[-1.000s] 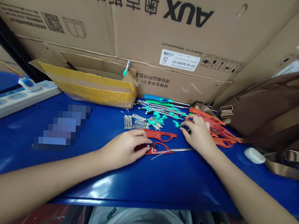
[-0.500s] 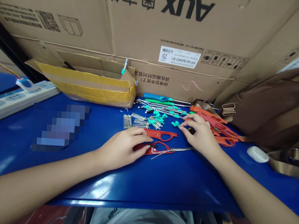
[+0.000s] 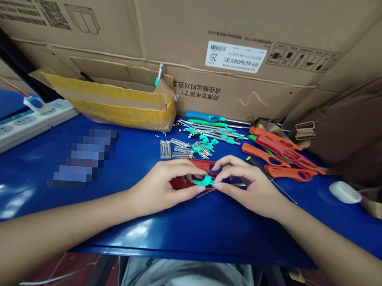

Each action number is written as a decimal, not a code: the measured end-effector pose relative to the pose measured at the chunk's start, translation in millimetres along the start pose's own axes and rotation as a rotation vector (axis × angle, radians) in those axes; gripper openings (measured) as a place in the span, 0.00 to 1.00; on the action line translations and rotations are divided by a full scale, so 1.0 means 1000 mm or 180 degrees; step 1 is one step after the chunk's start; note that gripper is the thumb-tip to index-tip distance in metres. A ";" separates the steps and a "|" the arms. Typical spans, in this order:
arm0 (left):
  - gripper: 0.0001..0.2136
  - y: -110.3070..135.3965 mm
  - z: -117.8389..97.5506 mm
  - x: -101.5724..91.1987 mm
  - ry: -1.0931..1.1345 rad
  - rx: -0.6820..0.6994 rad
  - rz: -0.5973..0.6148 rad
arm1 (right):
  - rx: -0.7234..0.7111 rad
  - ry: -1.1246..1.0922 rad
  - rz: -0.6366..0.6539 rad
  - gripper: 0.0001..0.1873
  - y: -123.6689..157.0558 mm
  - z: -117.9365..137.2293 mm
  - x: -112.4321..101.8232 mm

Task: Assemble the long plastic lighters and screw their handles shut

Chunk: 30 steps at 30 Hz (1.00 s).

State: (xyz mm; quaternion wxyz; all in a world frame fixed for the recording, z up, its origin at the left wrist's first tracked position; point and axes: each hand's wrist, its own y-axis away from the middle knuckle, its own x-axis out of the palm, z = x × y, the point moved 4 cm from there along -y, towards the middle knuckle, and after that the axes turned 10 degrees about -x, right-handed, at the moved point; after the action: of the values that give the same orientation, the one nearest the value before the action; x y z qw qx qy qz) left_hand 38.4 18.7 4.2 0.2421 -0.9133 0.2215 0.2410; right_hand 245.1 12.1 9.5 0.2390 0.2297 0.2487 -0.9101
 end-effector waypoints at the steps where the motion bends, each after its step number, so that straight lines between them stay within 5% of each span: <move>1: 0.13 0.000 0.000 0.002 0.0089 -0.0041 0.0053 | 0.0016 -0.0086 0.0040 0.04 0.000 0.000 0.003; 18: 0.06 0.003 -0.004 0.006 0.0044 0.0193 -0.0113 | -0.0861 0.0838 0.0147 0.07 0.003 0.006 0.016; 23: 0.07 0.007 -0.006 -0.001 -0.0637 0.0772 -0.0431 | -0.0677 0.0770 -0.0084 0.06 0.002 0.013 0.012; 30: 0.06 0.009 -0.015 0.006 -0.1583 0.1298 0.0082 | -0.0509 0.0808 -0.0017 0.08 0.005 0.015 0.032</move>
State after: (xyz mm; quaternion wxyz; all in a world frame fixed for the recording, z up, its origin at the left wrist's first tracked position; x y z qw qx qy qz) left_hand 43.5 1.4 9.4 0.4638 -0.7562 0.2108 0.4106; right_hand 218.3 -10.7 2.0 0.2207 0.3225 0.3493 -0.8516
